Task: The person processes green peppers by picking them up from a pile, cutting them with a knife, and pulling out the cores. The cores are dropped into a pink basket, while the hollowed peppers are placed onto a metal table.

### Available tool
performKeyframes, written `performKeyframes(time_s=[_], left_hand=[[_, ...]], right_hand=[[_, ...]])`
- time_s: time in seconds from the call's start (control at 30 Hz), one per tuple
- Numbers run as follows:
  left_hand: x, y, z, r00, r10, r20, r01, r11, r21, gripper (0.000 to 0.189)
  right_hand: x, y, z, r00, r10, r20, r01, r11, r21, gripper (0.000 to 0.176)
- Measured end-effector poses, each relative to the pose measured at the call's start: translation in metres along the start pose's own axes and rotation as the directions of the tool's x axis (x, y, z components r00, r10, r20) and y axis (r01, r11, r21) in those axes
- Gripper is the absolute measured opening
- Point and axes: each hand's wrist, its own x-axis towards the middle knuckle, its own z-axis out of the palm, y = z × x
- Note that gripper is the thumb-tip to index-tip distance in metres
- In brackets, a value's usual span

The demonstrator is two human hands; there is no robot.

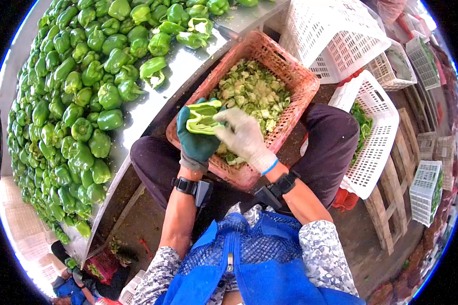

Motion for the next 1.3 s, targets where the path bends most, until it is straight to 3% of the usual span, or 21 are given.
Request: performKeyframes(time_s=[0.07, 0.13, 0.23, 0.33, 0.37, 0.47, 0.5, 0.6, 0.63, 0.67, 0.73, 0.8, 0.87, 0.97, 1.0, 1.03, 1.1, 1.17, 1.23, 1.27, 1.3], left_hand=[[0.001, -0.003, -0.001, 1.000, -0.002, -0.011, 0.002, 1.000, -0.004, 0.048], [-0.001, -0.003, -0.002, 0.999, -0.033, 0.009, 0.033, 0.999, -0.002, 0.048], [0.000, -0.004, -0.003, 0.999, -0.028, -0.024, 0.027, 0.999, -0.017, 0.053], [0.003, -0.001, -0.009, 0.998, -0.044, -0.033, 0.044, 0.999, 0.027, 0.065], [0.001, -0.002, -0.001, 0.998, -0.001, -0.057, 0.005, 0.998, 0.064, 0.064], [0.002, 0.005, -0.016, 0.986, 0.079, -0.145, -0.071, 0.996, 0.060, 0.061], [0.003, 0.009, -0.018, 0.979, 0.099, -0.179, -0.093, 0.995, 0.042, 0.060], [0.001, 0.004, 0.002, 0.999, 0.032, -0.041, -0.025, 0.986, 0.162, 0.054], [0.001, -0.001, 0.008, 1.000, -0.012, 0.004, 0.011, 0.979, 0.205, 0.052], [0.005, 0.000, 0.004, 1.000, 0.002, -0.014, 0.000, 0.983, 0.184, 0.051], [0.010, 0.003, -0.026, 0.998, 0.029, -0.058, -0.022, 0.993, 0.112, 0.049], [0.009, 0.001, -0.021, 0.984, 0.065, -0.165, -0.056, 0.997, 0.062, 0.045], [0.006, 0.005, -0.020, 0.979, 0.095, -0.182, -0.069, 0.987, 0.144, 0.056], [0.007, 0.001, -0.012, 0.968, 0.066, -0.241, -0.019, 0.981, 0.192, 0.049], [0.008, 0.000, -0.014, 0.973, 0.032, -0.229, 0.014, 0.981, 0.195, 0.047], [0.009, -0.005, -0.019, 0.975, 0.012, -0.221, 0.034, 0.979, 0.202, 0.046], [0.007, -0.011, -0.025, 0.972, 0.034, -0.231, 0.012, 0.981, 0.195, 0.040], [0.009, -0.016, -0.022, 0.965, 0.064, -0.255, -0.015, 0.982, 0.188, 0.036], [0.005, -0.016, -0.026, 0.958, 0.085, -0.272, -0.030, 0.979, 0.202, 0.039], [0.007, -0.015, -0.030, 0.960, 0.092, -0.264, -0.035, 0.977, 0.211, 0.042], [0.008, -0.013, -0.033, 0.954, 0.082, -0.290, -0.026, 0.981, 0.192, 0.046]], right_hand=[[-0.007, -0.001, 0.013, 0.969, -0.247, 0.012, 0.242, 0.941, -0.238, 0.024], [-0.013, -0.001, 0.026, 0.974, -0.221, 0.046, 0.218, 0.868, -0.446, 0.029], [-0.005, 0.007, 0.029, 0.965, -0.261, 0.030, 0.248, 0.867, -0.433, 0.027], [0.014, 0.015, 0.021, 0.982, -0.162, -0.095, 0.155, 0.985, -0.081, 0.018], [0.019, -0.014, 0.001, 0.919, 0.374, 0.128, -0.394, 0.843, 0.366, 0.014], [0.025, 0.001, -0.028, 0.906, 0.250, 0.342, -0.401, 0.244, 0.883, 0.018], [0.027, 0.006, -0.033, 0.910, -0.038, 0.413, -0.413, 0.006, 0.911, 0.017], [0.027, 0.031, -0.017, 0.781, 0.376, 0.499, -0.593, 0.195, 0.781, 0.018], [0.022, 0.032, -0.011, 0.725, 0.554, 0.410, -0.679, 0.470, 0.564, 0.015], [0.021, 0.049, -0.013, 0.746, 0.439, 0.500, -0.639, 0.259, 0.725, 0.013], [0.020, 0.031, -0.035, 0.807, 0.431, 0.403, -0.556, 0.327, 0.764, 0.012], [0.016, 0.006, -0.073, 0.834, 0.523, 0.176, -0.453, 0.467, 0.759, 0.015], [-0.001, -0.006, -0.128, 0.895, 0.438, -0.077, -0.284, 0.696, 0.660, 0.020], [-0.033, -0.023, -0.204, 0.759, 0.433, -0.487, -0.341, 0.901, 0.270, 0.029], [-0.043, -0.009, -0.233, 0.696, 0.405, -0.593, -0.413, 0.901, 0.130, 0.033], [-0.053, 0.008, -0.266, 0.733, 0.358, -0.579, -0.518, 0.845, -0.133, 0.035], [-0.068, 0.045, -0.319, 0.799, 0.267, -0.539, -0.582, 0.567, -0.582, 0.039], [-0.065, 0.072, -0.323, 0.846, 0.110, -0.521, -0.513, 0.428, -0.743, 0.039], [-0.025, 0.074, -0.288, 0.898, -0.049, -0.436, -0.275, 0.713, -0.645, 0.041], [0.008, 0.038, -0.248, 0.896, 0.236, -0.377, -0.357, 0.887, -0.294, 0.038], [0.041, 0.011, -0.207, 0.897, 0.327, -0.297, -0.400, 0.886, -0.234, 0.031]])
